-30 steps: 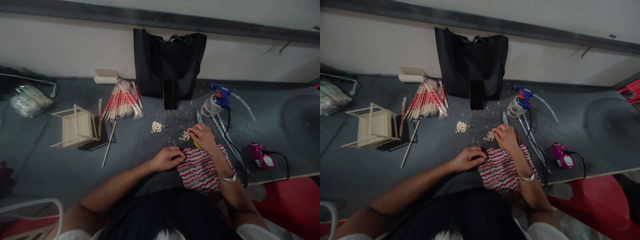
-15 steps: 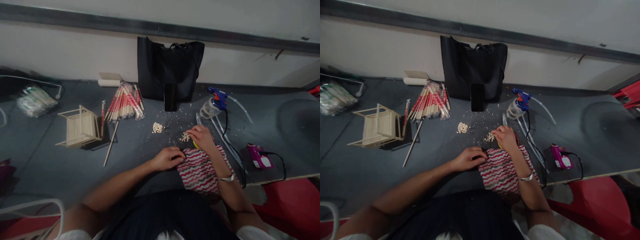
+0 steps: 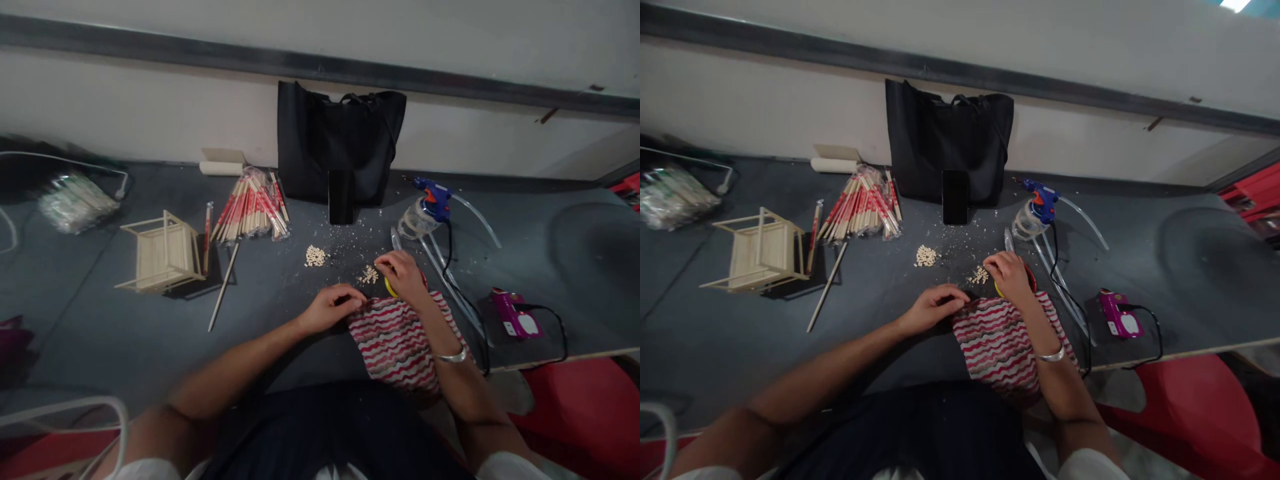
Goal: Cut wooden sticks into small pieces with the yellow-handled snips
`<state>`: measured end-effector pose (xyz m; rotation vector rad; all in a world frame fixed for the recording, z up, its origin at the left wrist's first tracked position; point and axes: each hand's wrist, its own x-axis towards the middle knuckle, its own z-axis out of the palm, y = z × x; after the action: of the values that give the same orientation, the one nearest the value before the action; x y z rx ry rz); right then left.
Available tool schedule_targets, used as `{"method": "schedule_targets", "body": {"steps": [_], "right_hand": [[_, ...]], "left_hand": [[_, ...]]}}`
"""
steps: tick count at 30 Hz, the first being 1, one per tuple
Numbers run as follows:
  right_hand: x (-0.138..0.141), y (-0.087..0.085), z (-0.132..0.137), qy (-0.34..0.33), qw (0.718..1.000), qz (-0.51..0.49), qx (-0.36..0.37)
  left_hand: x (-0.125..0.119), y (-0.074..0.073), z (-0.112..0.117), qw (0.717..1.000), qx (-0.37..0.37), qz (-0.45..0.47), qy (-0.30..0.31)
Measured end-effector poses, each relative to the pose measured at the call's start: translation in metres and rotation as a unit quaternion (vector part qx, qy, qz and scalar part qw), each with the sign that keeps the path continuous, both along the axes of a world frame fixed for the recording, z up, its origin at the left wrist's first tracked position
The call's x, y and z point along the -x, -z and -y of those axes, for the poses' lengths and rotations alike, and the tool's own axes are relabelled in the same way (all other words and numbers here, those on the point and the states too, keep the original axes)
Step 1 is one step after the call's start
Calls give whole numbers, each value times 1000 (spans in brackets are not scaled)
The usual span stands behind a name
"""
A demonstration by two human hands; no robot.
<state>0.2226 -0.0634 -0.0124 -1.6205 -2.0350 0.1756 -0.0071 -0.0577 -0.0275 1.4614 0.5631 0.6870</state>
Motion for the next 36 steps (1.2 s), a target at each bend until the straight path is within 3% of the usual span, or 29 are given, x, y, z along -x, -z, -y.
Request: {"method": "schedule_targets", "body": {"steps": [4, 8, 12, 24, 36], "right_hand": [[22, -17, 10, -42, 993, -111, 5], [43, -27, 16, -75, 990, -117, 14], [51, -25, 14, -93, 990, -103, -14], [58, -12, 13, -106, 985, -130, -46], [56, -11, 18, -124, 980, -132, -80]], "left_hand": [[-1, 3, -4, 980, 161, 83, -85], [-2, 5, -7, 960, 221, 146, -91], [-2, 3, -9, 944, 263, 174, -94], [0, 7, -11, 934, 294, 168, -111], [0, 7, -13, 931, 309, 164, -108]]}}
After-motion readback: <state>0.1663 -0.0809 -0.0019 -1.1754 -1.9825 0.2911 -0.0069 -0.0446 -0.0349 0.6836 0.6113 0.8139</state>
